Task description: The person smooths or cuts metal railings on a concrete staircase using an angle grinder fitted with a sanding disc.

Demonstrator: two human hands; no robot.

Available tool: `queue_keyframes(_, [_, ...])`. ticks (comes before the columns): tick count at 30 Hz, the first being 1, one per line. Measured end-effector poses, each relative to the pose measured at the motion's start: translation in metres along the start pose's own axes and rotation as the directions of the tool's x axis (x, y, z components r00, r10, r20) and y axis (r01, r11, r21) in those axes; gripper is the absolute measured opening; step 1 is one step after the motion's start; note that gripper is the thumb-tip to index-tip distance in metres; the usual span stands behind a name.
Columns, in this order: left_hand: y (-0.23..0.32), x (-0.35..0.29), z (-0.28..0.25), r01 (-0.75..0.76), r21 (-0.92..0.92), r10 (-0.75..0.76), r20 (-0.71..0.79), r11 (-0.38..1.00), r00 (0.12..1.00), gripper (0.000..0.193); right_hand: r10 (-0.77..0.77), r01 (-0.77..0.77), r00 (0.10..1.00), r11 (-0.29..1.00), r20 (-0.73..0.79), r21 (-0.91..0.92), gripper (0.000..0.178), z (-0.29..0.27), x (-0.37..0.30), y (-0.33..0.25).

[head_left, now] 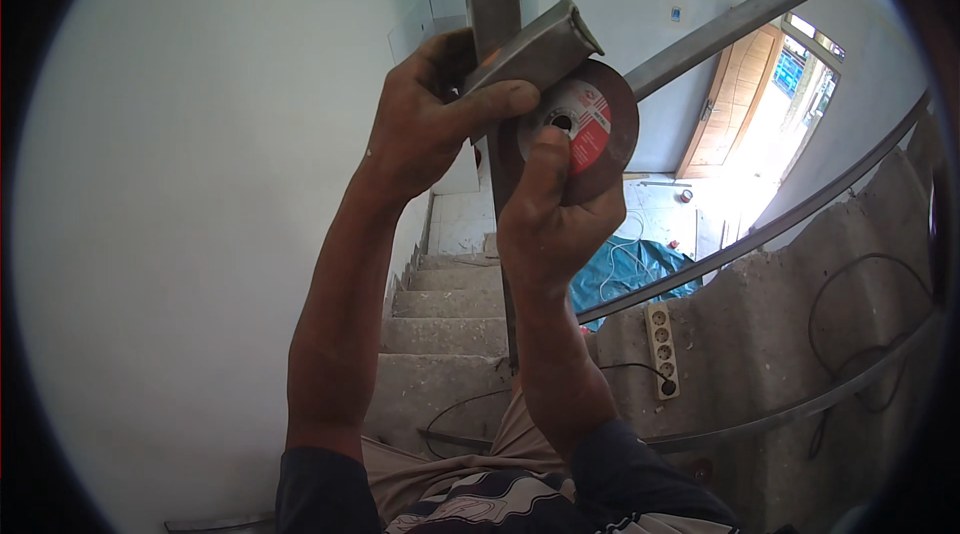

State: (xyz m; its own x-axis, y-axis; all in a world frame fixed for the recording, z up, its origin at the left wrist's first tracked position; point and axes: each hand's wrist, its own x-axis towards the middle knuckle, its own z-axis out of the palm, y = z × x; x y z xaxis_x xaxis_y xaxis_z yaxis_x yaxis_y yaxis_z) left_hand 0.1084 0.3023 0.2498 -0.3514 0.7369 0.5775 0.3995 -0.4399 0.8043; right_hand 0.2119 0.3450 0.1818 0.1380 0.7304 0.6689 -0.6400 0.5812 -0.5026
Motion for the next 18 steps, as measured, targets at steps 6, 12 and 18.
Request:
queue_keyframes(6, [-0.001,-0.002,0.004,-0.006,0.015,0.006,-0.004,1.000,1.000,0.084,-0.130,0.137,0.990,0.981,0.055,-0.141,0.041,0.001,-0.029,0.019])
queue_keyframes(12, [-0.003,-0.004,0.001,-0.045,0.037,0.045,-0.002,0.998,0.999,0.075,-0.089,0.096,0.993,0.991,0.074,-0.094,0.043,-0.004,-0.029,0.010])
queue_keyframes(18, [-0.001,-0.003,0.006,-0.030,-0.001,0.030,0.004,1.000,1.000,0.074,-0.084,0.084,0.996,0.990,0.006,-0.117,0.039,-0.003,-0.017,0.011])
